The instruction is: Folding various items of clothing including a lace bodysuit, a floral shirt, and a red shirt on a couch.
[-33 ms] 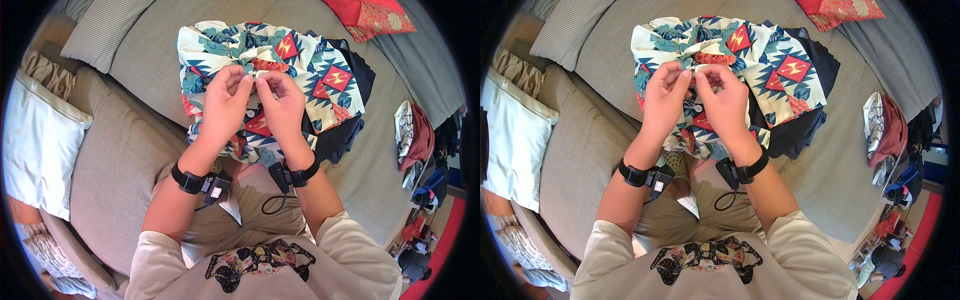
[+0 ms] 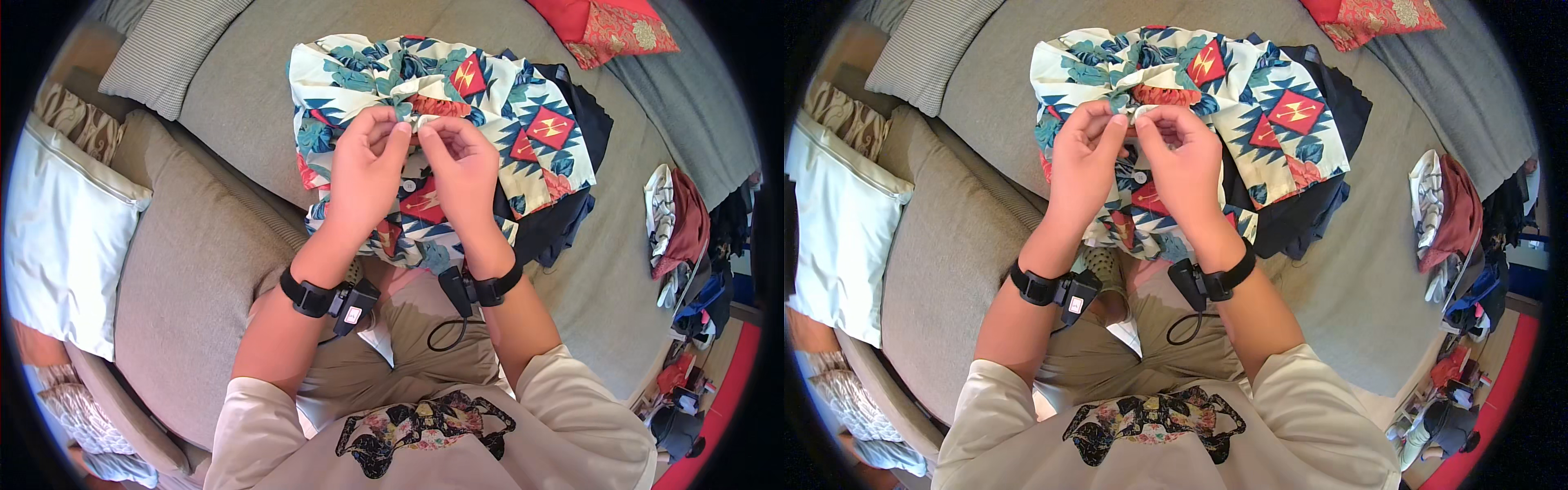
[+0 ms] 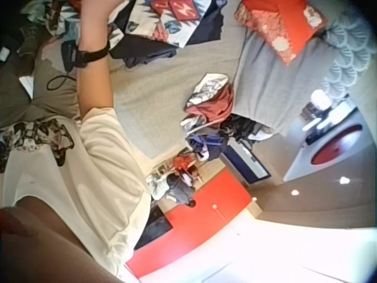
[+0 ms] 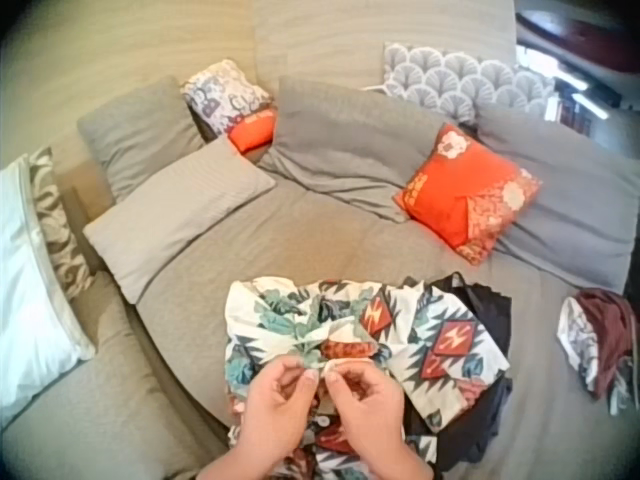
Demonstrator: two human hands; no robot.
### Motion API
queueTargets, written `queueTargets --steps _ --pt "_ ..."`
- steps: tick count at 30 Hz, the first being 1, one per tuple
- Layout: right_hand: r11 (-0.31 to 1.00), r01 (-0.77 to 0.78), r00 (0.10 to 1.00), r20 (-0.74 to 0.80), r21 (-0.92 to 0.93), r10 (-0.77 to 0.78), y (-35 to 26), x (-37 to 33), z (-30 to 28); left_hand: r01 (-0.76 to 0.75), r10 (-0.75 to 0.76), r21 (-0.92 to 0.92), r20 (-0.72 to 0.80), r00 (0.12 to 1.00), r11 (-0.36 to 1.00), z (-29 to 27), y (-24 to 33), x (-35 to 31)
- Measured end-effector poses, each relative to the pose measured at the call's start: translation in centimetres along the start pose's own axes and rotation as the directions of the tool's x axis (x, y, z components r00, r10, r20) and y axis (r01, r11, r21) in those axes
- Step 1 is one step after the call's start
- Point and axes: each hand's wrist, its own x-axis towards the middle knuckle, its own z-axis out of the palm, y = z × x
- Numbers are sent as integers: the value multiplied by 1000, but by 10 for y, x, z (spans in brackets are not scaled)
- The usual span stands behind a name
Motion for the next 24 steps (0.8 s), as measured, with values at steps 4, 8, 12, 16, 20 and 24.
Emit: queueTargets --steps 4,8,12,16,20,24 --pt "951 -178 984 52 253 171 -5 5 -2 7 -8 -34 -28 1000 999 1 0 1" --pt "946 -234 972 72 222 224 -11 7 -6 122 -114 96 -87 990 988 -1 5 -1" --pt "993 -65 998 19 96 64 -11 6 -5 113 -111 19 -88 990 993 -3 7 0" --pt "998 -26 1000 4 63 26 -10 4 -1 126 -127 -23 -30 991 992 -5 5 2" --pt "996 -57 998 -20 73 59 -12 4 1 47 -47 34 -13 999 998 -4 3 1" --pt "984 -114 993 25 139 112 -14 6 -3 67 -67 14 -7 998 998 -4 6 0"
